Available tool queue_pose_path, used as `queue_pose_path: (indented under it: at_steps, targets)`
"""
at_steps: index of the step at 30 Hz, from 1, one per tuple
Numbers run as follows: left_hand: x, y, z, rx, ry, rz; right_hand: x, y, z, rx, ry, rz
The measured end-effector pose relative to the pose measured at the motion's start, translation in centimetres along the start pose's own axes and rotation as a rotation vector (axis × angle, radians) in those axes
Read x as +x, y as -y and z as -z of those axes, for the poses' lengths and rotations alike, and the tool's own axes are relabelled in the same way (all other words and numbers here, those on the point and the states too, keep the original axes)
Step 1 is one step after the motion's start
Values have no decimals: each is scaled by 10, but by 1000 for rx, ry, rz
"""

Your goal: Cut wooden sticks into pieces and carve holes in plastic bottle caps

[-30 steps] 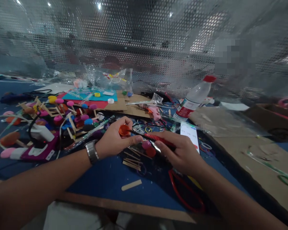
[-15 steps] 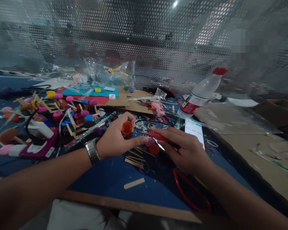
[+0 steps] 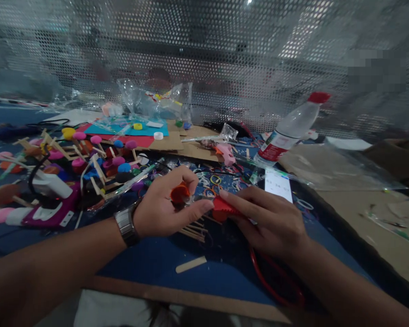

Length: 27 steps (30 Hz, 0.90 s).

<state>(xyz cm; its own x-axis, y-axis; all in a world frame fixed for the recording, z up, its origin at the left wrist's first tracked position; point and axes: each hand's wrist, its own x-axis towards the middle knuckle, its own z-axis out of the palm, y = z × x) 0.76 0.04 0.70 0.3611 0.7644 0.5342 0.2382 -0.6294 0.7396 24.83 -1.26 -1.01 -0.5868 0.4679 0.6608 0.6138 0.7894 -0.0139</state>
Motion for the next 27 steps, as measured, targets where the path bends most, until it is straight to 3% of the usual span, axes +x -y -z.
queue_pose_path:
  at_steps: [5,13,17,21,27]
  targets:
    - [0,-1,-2,-35,3,-7,-2,0,1,16,28,-10]
    - [-5,-4,-5,-141,-6,97,-4,3,5,9,39,-25]
    - [-4,-4,-3,-138,6,70,-5,5,6,-2,46,-35]
    - [-1,0,-1,-151,36,44,-6,9,8,-66,26,-53]
    - [0,10,-1,-326,90,121,-4,9,13,-219,-24,-22]
